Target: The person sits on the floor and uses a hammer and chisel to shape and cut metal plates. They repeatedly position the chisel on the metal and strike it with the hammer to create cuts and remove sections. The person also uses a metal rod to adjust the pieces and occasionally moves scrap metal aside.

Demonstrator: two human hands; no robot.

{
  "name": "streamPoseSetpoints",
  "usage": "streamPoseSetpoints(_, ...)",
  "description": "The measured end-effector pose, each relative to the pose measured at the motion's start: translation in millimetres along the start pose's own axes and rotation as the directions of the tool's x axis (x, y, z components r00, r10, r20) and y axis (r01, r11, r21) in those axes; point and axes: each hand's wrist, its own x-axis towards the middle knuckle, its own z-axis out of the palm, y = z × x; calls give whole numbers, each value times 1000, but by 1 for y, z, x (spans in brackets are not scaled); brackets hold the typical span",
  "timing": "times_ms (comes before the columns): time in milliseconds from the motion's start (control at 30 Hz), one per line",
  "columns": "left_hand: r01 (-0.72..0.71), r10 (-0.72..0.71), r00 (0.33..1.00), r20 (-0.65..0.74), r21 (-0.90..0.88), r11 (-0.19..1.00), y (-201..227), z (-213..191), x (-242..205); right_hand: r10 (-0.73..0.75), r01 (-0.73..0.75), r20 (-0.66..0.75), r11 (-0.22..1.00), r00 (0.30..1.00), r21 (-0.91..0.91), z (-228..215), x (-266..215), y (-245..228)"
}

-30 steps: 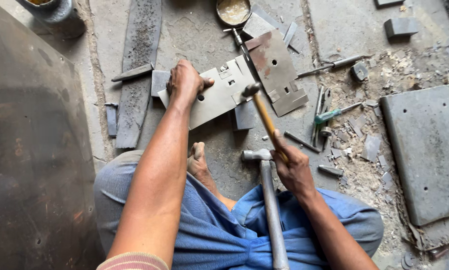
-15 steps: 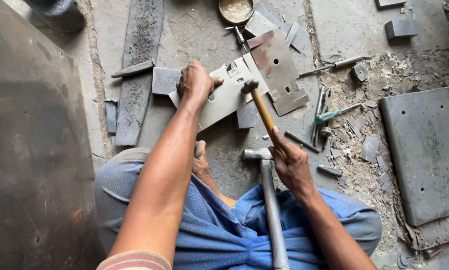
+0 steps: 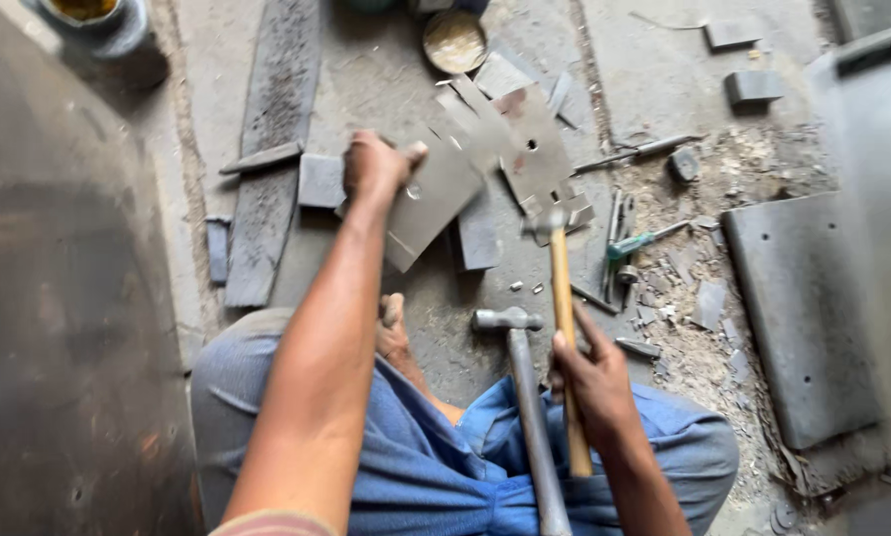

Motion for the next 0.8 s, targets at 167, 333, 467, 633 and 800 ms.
streamPoseSetpoints(167, -76, 7, 977, -214, -314, 946, 7, -18, 6, 241, -265, 113, 899, 964, 349, -23, -7, 48)
streamPoseSetpoints(333, -201, 18, 925, -379, -448, 871, 20, -30, -8, -256, 259, 71, 850, 964, -458, -52, 50, 83)
streamPoseSetpoints(467, -145, -3, 957, -290, -489, 860, 31, -31, -20, -502, 304, -64, 615, 862, -728, -51, 137, 56)
streamPoseSetpoints(633, -147, 46, 972, -229, -452, 880, 33, -23, -22, -642, 231, -38, 329, 766, -916, -37, 246, 22)
streamPoseSetpoints(800, -127, 57, 982, -182, -400, 908, 41, -23, -20, -382, 52, -159, 487, 910, -872, -25, 261, -2)
